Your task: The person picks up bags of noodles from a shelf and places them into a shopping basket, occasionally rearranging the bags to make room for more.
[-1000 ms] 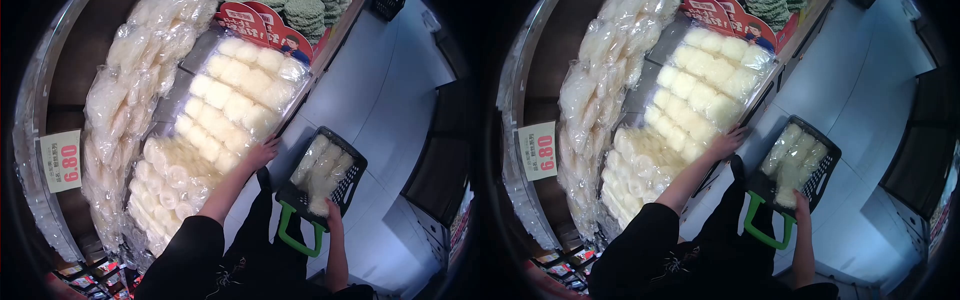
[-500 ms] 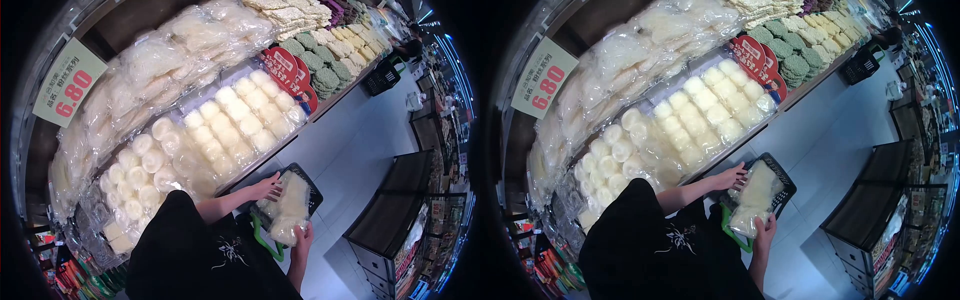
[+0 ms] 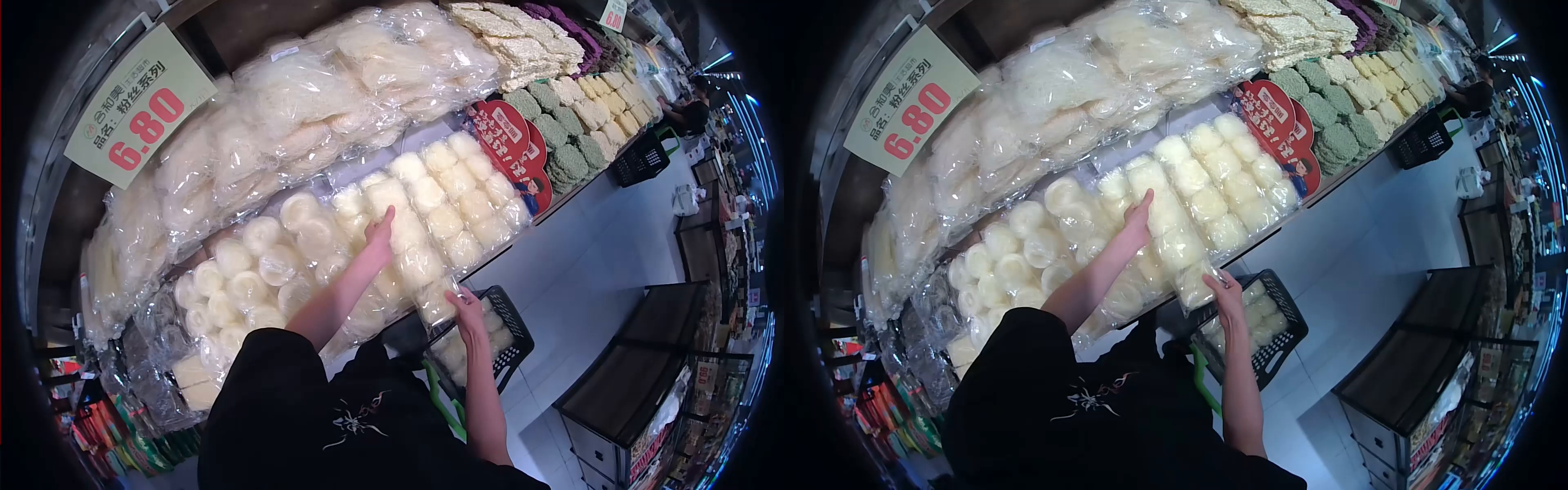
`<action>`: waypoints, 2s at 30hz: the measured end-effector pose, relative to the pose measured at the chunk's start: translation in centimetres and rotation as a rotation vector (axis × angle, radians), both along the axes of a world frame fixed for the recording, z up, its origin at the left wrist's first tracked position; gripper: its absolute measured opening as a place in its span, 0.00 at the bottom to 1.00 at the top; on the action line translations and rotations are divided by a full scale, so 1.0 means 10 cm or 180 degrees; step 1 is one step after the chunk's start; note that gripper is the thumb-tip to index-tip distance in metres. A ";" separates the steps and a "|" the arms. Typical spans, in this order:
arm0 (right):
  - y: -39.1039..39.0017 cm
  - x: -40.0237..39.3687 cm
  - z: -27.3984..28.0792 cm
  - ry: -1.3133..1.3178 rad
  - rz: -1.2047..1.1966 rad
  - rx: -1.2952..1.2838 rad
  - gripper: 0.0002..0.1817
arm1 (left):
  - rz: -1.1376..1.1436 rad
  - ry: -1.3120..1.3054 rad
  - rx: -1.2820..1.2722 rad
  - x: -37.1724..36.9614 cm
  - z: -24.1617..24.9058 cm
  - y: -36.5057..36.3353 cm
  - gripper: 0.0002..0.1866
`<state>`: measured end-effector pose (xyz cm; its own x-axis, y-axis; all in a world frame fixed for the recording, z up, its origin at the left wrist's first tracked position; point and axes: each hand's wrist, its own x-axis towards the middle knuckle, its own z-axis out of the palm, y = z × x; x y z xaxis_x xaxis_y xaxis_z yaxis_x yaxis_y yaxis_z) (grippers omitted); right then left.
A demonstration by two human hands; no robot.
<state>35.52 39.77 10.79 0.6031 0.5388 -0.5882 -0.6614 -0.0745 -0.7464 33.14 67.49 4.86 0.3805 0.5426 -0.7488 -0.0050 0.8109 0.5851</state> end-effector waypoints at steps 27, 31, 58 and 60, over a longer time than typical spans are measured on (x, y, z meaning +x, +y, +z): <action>0.32 -0.19 -0.82 0.0006 -0.1388 -0.0581 0.19 | -0.1234 0.2136 0.1974 0.38 0.15 0.23 0.43; -0.50 -0.51 -0.81 0.0064 -0.1049 -0.0541 0.19 | -0.1410 0.2588 0.3658 0.28 0.28 -0.22 0.40; -3.22 -1.45 -3.39 0.0055 -0.0327 -0.3618 0.20 | -0.7765 -0.0491 0.6252 -0.64 -0.68 -1.70 0.11; -3.34 -1.46 -3.71 0.0070 -0.0493 -0.3792 0.20 | -0.7295 -0.0751 0.6306 -0.60 -0.68 -1.76 0.09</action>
